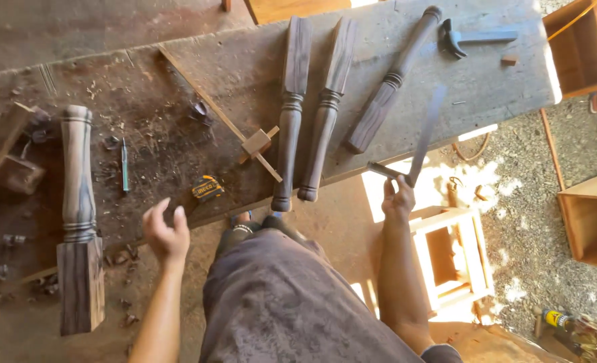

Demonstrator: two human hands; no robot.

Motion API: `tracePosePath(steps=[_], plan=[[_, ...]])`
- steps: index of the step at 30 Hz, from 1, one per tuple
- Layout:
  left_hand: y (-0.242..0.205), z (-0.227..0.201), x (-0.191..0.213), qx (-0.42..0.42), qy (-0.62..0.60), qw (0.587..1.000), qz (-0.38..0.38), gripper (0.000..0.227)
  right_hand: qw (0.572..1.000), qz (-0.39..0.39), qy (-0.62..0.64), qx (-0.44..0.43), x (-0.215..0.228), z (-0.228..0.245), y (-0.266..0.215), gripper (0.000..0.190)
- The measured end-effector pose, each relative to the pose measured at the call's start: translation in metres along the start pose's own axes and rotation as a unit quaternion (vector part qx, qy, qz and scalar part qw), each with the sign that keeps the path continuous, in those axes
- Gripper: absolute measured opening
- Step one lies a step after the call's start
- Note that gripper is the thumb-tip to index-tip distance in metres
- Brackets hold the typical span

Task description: Measuring and marking wooden table legs using a square and tape measure in a workshop.

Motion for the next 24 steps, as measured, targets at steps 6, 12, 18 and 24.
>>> tracePosePath(steps=[6,12,18,24], plan=[[0.032,-0.089,-0.073,0.057,-0.061,0.992,0.099,0.038,0.996,-0.035,-0.079,0.024,-0.024,0.056,0.068,0.016],[0.015,-0.165,-0.133,0.068,-0.001,0.998,0.015,0.069,0.953,0.28,-0.105,-0.044,0.055,0.047,0.328,0.019],[0.033,-0.181,-0.168,0.081,0.081,0.992,0.054,0.09,0.929,0.05,-0.357,-0.078,-0.019,0.066,0.303,0.038],[0.064,-0.121,-0.226,0.113,0.145,0.963,0.197,0.065,0.855,0.102,-0.503,-0.073,-0.05,0.068,0.277,0.051]])
Point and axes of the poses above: each hand's wrist, its own y-axis towards the middle knuckle, its own x-axis out of the back of the hand, z = x × y, the point moved 3 cm from there along y, towards the middle knuckle, and after that the axes turned 1 degree about y, right-handed, at the moved point
